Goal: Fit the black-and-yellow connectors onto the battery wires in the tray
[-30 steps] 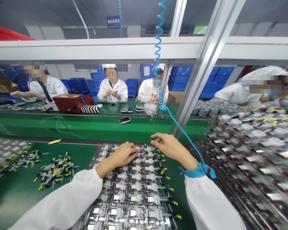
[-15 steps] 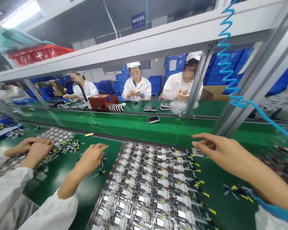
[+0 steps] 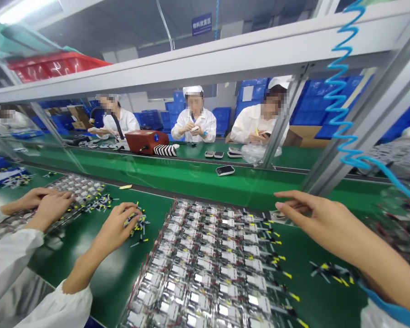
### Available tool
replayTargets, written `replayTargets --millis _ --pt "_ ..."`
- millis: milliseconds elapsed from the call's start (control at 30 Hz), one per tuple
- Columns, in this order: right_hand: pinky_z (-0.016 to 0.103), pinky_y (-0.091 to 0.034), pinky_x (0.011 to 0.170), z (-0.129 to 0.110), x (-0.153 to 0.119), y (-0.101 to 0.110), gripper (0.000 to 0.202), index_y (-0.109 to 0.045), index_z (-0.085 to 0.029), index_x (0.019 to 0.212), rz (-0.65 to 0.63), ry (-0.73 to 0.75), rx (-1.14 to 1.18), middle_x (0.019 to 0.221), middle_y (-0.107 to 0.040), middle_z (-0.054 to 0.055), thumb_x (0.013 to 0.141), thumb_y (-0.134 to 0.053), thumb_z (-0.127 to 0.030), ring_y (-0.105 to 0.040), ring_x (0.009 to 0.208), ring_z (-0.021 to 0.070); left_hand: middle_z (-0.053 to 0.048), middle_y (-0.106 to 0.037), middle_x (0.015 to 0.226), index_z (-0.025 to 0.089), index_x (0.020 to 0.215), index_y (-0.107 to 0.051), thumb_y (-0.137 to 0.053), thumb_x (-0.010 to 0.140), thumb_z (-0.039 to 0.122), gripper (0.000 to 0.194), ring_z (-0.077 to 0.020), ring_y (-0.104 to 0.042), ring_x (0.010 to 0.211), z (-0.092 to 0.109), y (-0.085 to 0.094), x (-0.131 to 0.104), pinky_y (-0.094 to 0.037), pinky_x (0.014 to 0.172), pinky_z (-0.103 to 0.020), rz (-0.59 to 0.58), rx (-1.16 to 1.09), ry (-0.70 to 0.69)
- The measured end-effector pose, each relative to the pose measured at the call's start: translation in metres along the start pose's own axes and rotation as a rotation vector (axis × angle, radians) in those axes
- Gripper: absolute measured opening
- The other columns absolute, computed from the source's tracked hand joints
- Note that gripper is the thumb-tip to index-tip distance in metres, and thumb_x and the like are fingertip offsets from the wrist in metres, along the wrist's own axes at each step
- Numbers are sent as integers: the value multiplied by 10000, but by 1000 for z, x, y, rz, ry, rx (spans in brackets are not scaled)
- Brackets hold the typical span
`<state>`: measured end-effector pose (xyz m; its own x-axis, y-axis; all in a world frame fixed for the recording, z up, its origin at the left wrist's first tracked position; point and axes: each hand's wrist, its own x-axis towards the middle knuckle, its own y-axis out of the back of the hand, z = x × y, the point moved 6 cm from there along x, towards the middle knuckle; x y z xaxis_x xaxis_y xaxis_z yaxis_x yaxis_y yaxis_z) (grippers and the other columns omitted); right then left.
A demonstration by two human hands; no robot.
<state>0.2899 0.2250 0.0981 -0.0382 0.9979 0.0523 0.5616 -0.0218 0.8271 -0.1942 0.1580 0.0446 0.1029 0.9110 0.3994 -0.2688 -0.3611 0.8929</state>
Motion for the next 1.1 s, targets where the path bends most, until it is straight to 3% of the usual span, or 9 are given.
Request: replayTargets --millis 233,300,400,533,667,800,933,1100 --pt "362 -512 631 -25 -22 5 566 -670 -285 1168 34 142 -25 933 -752 36 790 -493 -666 -669 708 243 -33 -695 951 221 939 -635 -489 941 325 179 -242 -603 936 37 9 24 -451 860 -377 20 -169 15" --pt "342 -489 589 -38 -29 1 507 -683 -270 1134 30 197 -32 913 -749 44 837 -488 -632 -649 659 225 -27 -696 945 223 930 -645 -516 925 335 171 -224 -613 899 58 11 32 -460 837 -357 -16 -296 2" --pt "314 -475 612 -66 -39 -21 390 -694 -268 1048 -45 316 17 925 -742 36 892 -496 -565 -654 707 212 -26 -687 938 220 918 -661 -552 911 332 156 -193 -614 856 104 7 43 -471 775 -313 -114 -542 -36" --pt "296 -484 691 -98 -42 -62 262 -656 -261 1037 -169 395 164 932 -732 25 922 -521 -453 -671 791 200 -40 -655 956 204 901 -659 -623 867 347 152 -181 -622 854 171 -14 61 -475 742 -292 -210 -923 -44" --pt "314 -520 771 -96 -26 -82 262 -613 -240 1043 -140 342 432 1010 -723 49 914 -527 -451 -683 940 215 -28 -637 883 182 887 -610 -697 788 383 240 -150 -611 735 214 -48 82 -450 680 -266 -306 -1305 104" --pt "331 -538 721 -72 -6 -82 334 -586 -222 1034 18 234 599 1045 -712 76 844 -593 -496 -694 889 223 -2 -620 829 188 835 -605 -747 717 385 269 -137 -569 770 228 -63 95 -401 691 -241 -250 -1519 280" --pt "334 -542 716 -64 1 -83 396 -551 -221 1110 30 221 681 954 -726 60 821 -639 -478 -697 850 218 11 -605 845 204 822 -602 -769 668 354 273 -127 -553 794 234 -70 93 -362 666 -223 -265 -1699 427" --pt "317 -517 745 -65 -1 -71 267 -646 -215 1020 54 277 612 883 -727 35 824 -624 -394 -677 837 208 1 -621 835 206 855 -597 -762 695 363 278 -135 -581 812 241 -77 91 -369 660 -220 -301 -1726 415"
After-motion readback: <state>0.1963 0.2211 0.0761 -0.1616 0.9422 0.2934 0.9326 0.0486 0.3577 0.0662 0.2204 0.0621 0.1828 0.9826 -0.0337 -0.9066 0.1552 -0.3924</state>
